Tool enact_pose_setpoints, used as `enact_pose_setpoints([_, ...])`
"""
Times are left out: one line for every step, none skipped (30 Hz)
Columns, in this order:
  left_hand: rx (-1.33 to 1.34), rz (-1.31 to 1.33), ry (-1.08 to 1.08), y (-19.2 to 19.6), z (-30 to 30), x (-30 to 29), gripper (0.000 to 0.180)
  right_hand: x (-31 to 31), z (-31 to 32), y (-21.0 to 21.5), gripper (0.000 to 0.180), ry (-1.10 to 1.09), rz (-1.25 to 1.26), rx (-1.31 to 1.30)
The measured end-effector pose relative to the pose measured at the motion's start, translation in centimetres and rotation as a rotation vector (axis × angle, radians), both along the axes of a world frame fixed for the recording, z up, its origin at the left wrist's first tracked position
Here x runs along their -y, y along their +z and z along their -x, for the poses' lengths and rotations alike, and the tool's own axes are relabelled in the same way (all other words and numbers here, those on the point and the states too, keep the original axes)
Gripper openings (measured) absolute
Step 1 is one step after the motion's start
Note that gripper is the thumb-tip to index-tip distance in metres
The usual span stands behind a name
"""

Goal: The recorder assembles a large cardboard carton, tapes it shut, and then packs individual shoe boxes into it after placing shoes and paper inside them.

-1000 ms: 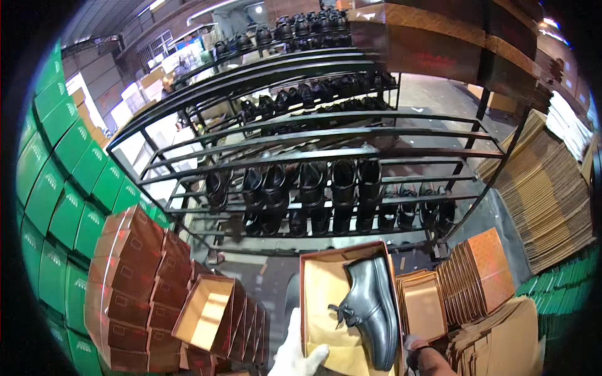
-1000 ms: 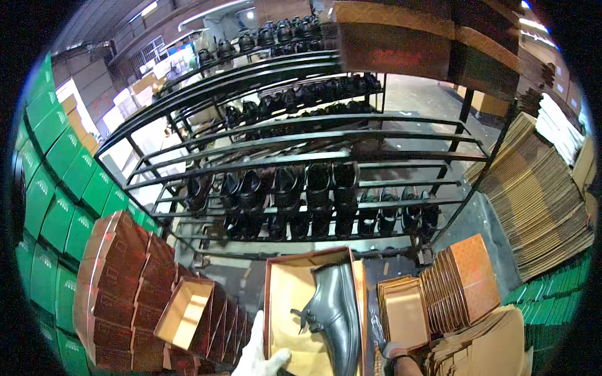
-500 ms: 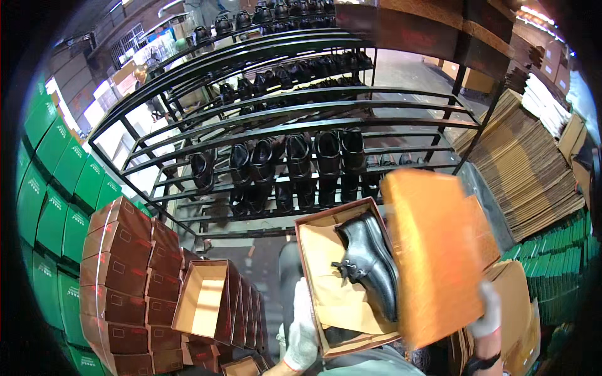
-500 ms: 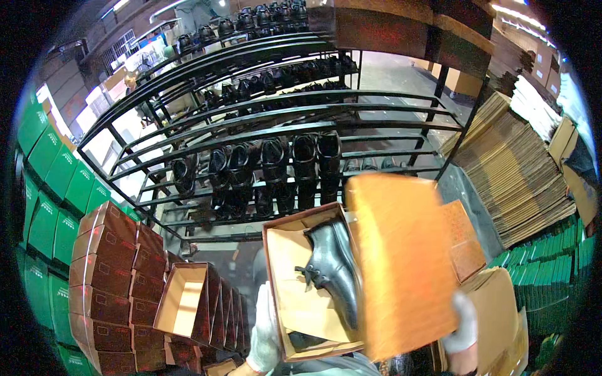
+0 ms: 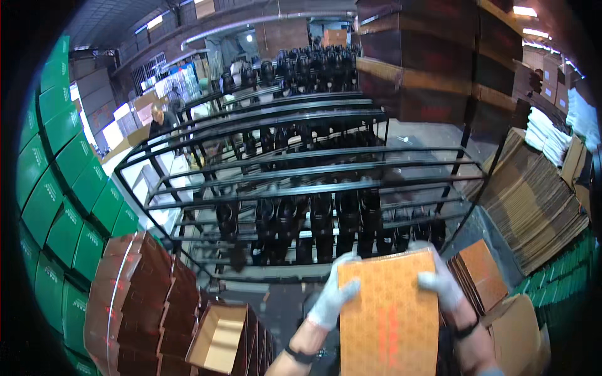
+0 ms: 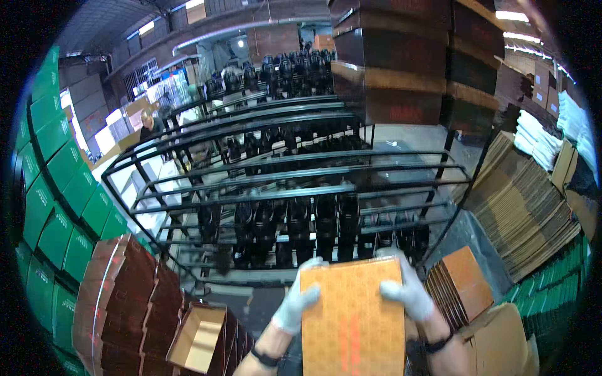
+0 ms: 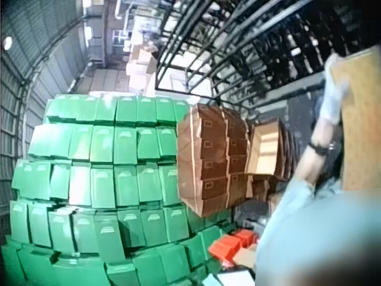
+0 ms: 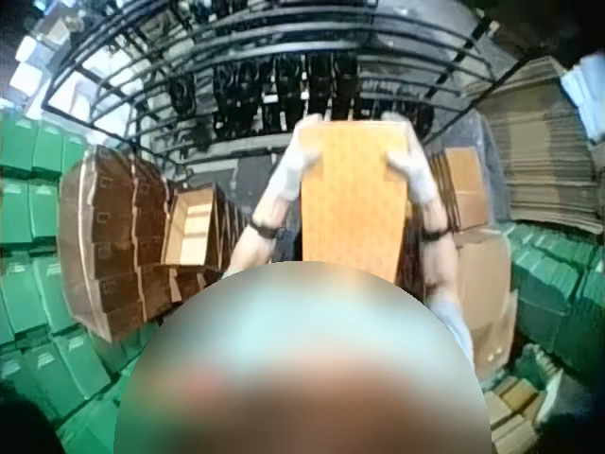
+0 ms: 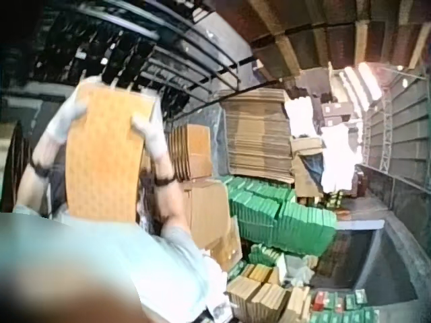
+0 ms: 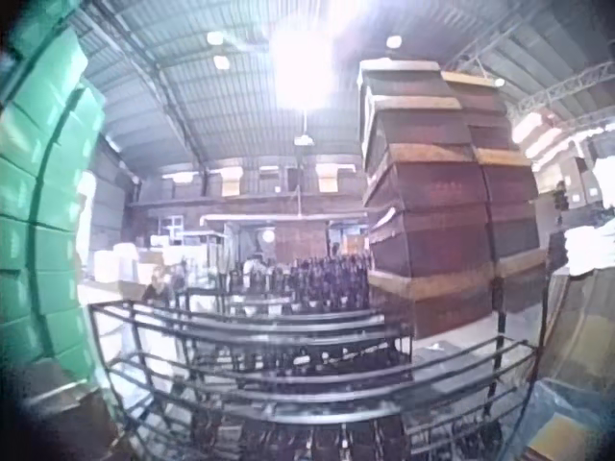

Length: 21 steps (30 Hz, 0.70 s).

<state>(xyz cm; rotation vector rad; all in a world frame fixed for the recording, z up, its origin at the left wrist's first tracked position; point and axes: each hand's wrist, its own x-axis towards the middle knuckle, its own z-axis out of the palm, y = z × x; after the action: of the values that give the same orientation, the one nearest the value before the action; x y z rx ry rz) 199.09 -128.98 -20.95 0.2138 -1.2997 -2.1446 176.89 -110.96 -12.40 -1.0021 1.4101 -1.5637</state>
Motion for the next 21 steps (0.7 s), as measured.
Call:
enact_pose_setpoints([0.02,0.114,0.065,-1.1,-0.1,-0.4,0.084,-1.0,0.8,-1.5,0.099,-0.07,0.033,-0.194])
enact_pose_setpoints([0.018,0.119,0.056,-0.8,0.9,-0.3,0.084,-2.2,-1.2,-1.2,0.095,-0.138,0.016,0.002])
enact_pose_setpoints([0.122,0.049,0.125,-0.5,2.1,-0.2,0.077,-1.1,0.1,-2.4,0.093,-0.192,0.057,0.027])
enact_pose_setpoints([0.247,-0.037,0.176,-0.8,1.9,-1.7,0.07,-1.6,0.2,-4.0,0.091,-0.262,0.077,0.067])
enact_pose_setpoints([0.334,0.138,0.23,-1.4,2.7,-0.8,0.062,-1.2,0.1,-2.6,0.091,-0.256,0.055,0.015])
enact_pose_setpoints([0.327,0.145,0.228,-1.7,2.5,-0.8,0.062,-1.9,1.3,-5.0,0.098,-0.215,-0.007,-0.042])
enact_pose_setpoints([0.348,0.196,0.275,-1.3,2.0,-1.1,0.06,-2.6,0.7,-5.0,0.108,-0.198,-0.027,0.026])
enact_pose_setpoints([0.369,0.248,0.323,-1.4,1.3,-1.8,0.06,-3.6,-0.3,-4.7,0.118,-0.18,-0.045,0.096])
enact_pose_setpoints([0.3,0.393,0.392,-4.6,0.6,-2.1,0.067,-5.6,-0.4,-5.7,0.126,-0.036,-0.086,0.243])
enact_pose_setpoints([0.453,0.485,0.332,-10.3,-0.8,-2.7,0.064,-8.5,-1.1,-7.5,0.13,-0.053,-0.204,0.356])
enact_pose_setpoints([0.34,-0.104,0.103,-13.1,-0.4,-4.2,0.064,-9.8,-2.3,-7.9,0.132,0.059,-0.22,0.386])
enact_pose_setpoints([0.332,-0.09,0.104,-12.5,-0.2,-3.8,0.064,-11.9,-4.5,-6.5,0.119,0.055,-0.301,0.46])
enact_pose_setpoints([0.352,0.072,0.139,-11.6,0.2,-3.2,0.064,-12.9,-6.3,-5.3,0.106,0.044,-0.374,0.537])
enact_pose_setpoints([0.369,0.236,0.176,-10.6,0.6,-2.5,0.064,-11.6,-6.1,-4.7,0.106,0.038,-0.351,0.531])
enact_pose_setpoints([0.391,0.392,0.214,-9.4,0.5,-2.4,0.064,-10.1,-5.4,-3.0,0.113,0.127,-0.248,0.324])
enact_pose_setpoints([0.416,0.547,0.25,-8.1,0.4,-2.4,0.064,-8.3,-4.1,-0.8,0.121,0.211,-0.147,0.12])
enact_pose_setpoints([0.439,0.705,0.287,-6.6,0.5,-2.4,0.064,-6.3,-2.8,2.1,0.129,0.291,-0.044,-0.086])
enact_pose_setpoints([0.462,0.856,0.303,0.9,0.0,2.9,0.065,-4.7,-1.9,5.2,0.137,0.352,0.047,-0.283])
enact_pose_setpoints([0.5,0.991,0.348,5.7,-5.8,9.8,0.065,-1.2,-3.0,11.5,0.14,0.276,0.132,-0.163])
enact_pose_setpoints([0.518,1.126,0.393,8.6,-10.0,14.5,0.065,3.1,-3.8,17.5,0.135,0.26,0.318,-0.097])
enact_pose_setpoints([0.5,1.281,0.424,9.7,-9.5,13.9,0.065,4.6,-3.0,22.7,0.122,0.185,0.236,-0.173])
